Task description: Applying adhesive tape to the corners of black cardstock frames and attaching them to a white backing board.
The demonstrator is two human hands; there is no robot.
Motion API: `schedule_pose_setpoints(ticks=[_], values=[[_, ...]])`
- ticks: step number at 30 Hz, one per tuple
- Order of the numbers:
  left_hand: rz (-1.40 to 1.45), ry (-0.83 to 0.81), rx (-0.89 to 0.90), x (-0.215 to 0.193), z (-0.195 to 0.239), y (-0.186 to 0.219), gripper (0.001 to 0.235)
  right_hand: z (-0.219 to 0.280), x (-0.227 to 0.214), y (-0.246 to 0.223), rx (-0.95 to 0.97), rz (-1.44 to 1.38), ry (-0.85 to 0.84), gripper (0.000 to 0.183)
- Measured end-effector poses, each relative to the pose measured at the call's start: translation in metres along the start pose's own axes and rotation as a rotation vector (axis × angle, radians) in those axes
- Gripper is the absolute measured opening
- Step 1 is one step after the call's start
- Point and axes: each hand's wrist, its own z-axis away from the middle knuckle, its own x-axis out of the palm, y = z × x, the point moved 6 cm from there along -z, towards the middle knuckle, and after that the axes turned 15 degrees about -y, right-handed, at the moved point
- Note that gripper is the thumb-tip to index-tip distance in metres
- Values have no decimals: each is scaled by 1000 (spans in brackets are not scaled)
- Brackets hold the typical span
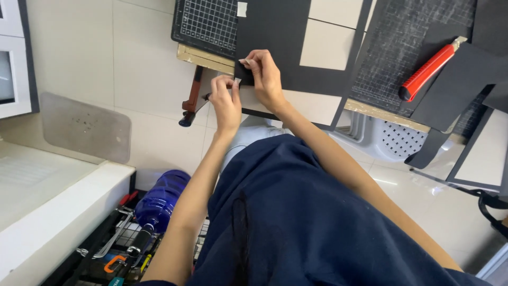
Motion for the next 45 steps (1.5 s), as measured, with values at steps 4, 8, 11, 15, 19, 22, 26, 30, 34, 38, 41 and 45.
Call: schedule_pose_setpoints(ticks=[4,8,11,15,19,22,26,30,34,38,41,45], values=[[146,75,-3,3,2,-4,18,0,0,3,18,-2,-17,13],[200,140,-77,10,5,-17,18,0,0,1,25,25,-6,15],[250,145,-159,15,9,-31,21,-1,0,2,50,11,-8,17],[277,148,-237,32,14,-63,24,-1,0,3,37,15,-12,16],[426,123,-446,40,22,-87,24,-1,0,7,34,73,-35,11],[433,173,-448,29,27,-97,15,-2,0,5,21,148,-58,9],[208,334,-276,-18,12,-73,13,-5,-3,26,171,-103,-40,9],[11,471,-146,-68,-19,-72,7,-9,-4,32,214,-347,-10,14],[-472,433,102,-92,-46,-64,8,-7,-5,37,279,-413,-20,19],[-789,381,328,-86,-37,-60,15,-7,-8,36,302,-379,-52,22],[-840,373,377,-77,-30,-67,14,-7,-8,36,287,-377,-55,21],[-867,390,388,-64,-27,-81,12,-8,-8,30,300,-354,-75,21]])
